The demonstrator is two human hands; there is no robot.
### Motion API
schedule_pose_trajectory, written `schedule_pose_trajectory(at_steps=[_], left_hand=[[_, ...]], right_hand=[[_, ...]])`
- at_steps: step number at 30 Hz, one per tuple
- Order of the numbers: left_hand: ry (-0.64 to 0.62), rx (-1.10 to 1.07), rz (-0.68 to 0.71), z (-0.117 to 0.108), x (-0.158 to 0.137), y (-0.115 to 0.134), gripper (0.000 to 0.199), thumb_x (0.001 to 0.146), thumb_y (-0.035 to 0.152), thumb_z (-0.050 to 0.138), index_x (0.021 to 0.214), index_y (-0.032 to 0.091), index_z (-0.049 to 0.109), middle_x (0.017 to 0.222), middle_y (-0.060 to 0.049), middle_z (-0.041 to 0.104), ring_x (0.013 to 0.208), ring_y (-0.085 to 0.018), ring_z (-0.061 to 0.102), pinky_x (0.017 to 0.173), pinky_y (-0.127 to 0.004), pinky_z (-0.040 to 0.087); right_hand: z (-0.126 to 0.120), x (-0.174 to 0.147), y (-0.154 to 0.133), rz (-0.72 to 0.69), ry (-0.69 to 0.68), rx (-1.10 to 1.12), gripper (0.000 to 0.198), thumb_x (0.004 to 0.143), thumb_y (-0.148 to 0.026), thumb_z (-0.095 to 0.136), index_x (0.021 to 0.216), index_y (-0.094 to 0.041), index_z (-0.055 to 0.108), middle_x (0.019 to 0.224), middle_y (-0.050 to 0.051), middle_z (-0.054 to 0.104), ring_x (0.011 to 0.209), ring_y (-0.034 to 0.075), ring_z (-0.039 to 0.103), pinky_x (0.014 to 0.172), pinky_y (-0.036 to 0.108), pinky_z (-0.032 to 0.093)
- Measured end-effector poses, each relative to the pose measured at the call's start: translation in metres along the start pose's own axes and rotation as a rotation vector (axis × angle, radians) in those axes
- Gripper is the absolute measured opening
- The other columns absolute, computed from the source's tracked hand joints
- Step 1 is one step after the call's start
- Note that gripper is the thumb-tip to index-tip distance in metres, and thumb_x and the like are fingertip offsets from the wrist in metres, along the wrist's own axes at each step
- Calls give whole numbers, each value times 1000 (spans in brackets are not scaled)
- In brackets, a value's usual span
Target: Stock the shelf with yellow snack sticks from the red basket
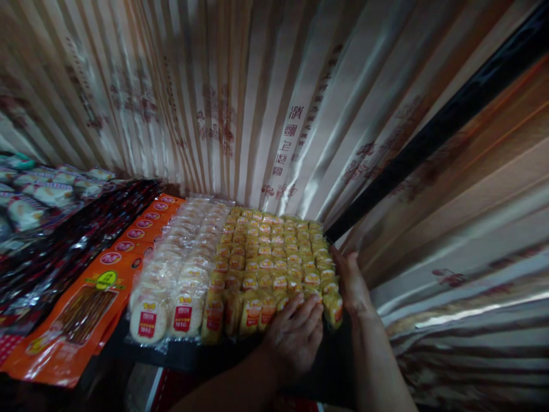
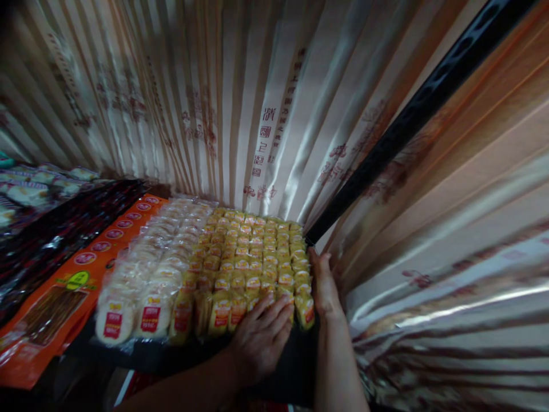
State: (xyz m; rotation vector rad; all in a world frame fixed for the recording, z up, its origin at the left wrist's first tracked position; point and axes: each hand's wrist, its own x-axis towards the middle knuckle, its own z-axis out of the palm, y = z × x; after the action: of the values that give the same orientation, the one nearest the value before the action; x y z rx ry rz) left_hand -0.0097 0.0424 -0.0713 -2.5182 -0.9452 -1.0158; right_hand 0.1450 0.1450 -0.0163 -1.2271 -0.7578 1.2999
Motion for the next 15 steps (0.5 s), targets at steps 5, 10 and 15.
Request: schedule_pose_trajectory(at_steps=[5,10,15], left_hand=[[49,-49,-33,0,0,1,22,89,15,43,102,11,61,129,-10,55,132,-23,33,114,-43,24],[26,-59,-16,0,-1,0,22,90,15,43,102,10,61,130,-12,53,132,-25,33,114,-45,24],[21,-67,-31,-3,1,0,20,90,15,45,100,10,61,129,-11,55,133,-25,31,114,-44,24]], right_hand=[[7,16,-5,56,-69,-9,61,85,-67,27,123,-27,53,116,3,65,110,20,58,92,38,48],[14,15,-8,99,-93,3,58,86,-64,26,123,-28,53,113,3,66,107,20,60,91,38,49],[14,20,-10,96,-38,-15,58,86,-64,27,122,-27,53,109,4,67,106,21,60,90,40,49]])
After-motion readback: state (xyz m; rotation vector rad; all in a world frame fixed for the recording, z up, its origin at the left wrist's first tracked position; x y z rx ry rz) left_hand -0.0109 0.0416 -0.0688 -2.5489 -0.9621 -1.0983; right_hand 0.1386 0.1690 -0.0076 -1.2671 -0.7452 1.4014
